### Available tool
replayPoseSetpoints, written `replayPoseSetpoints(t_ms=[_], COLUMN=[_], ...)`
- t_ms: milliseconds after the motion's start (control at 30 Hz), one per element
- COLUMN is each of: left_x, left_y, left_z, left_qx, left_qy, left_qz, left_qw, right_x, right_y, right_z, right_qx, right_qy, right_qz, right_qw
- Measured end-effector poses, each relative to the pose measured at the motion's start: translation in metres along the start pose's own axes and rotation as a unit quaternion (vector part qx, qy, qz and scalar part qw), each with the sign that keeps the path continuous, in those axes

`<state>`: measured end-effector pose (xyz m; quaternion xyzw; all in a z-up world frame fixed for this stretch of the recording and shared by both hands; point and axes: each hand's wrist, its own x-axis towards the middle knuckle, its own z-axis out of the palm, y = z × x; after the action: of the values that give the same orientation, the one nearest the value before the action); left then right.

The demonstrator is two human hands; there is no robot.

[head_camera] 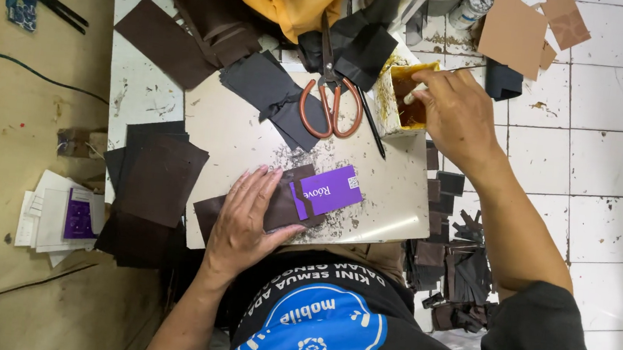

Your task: Applying adhesive to leather components and folding them to assemble a product

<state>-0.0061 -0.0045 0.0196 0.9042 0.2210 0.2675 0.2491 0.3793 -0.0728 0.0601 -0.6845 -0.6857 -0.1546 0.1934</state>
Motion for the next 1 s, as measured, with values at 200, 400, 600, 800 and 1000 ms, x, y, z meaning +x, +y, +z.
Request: replayPoseSetpoints(t_ms=[200,400,600,800,1000], left_x=[0.000,-0.004,-0.004,-0.012,-0.016], left_y=[0.002,-0.002,0.001,-0.004,-0.009], left_z=[-0.002,0.000,-0.005,-0.002,0.004], left_qx=[0.000,0.057,0.064,0.053,-0.001], left_qy=[0.004,-0.006,0.006,-0.018,0.006], left_qz=[0.003,0.030,0.040,0.017,0.002], left_qw=[1.000,0.998,0.997,0.998,1.000], right_x=[-0.003,0.017,0.019,0.012,0.016], right_y=[0.006,-0.021,-0.040,-0.125,-0.146], right_z=[-0.021,-0.079,-0.091,-0.127,-0.018], right_qx=[0.157,0.246,0.214,0.423,0.429], right_qy=[-0.027,-0.120,-0.219,-0.106,-0.063], right_qz=[0.050,0.219,0.108,-0.034,-0.054], right_qw=[0.986,0.937,0.946,0.899,0.899])
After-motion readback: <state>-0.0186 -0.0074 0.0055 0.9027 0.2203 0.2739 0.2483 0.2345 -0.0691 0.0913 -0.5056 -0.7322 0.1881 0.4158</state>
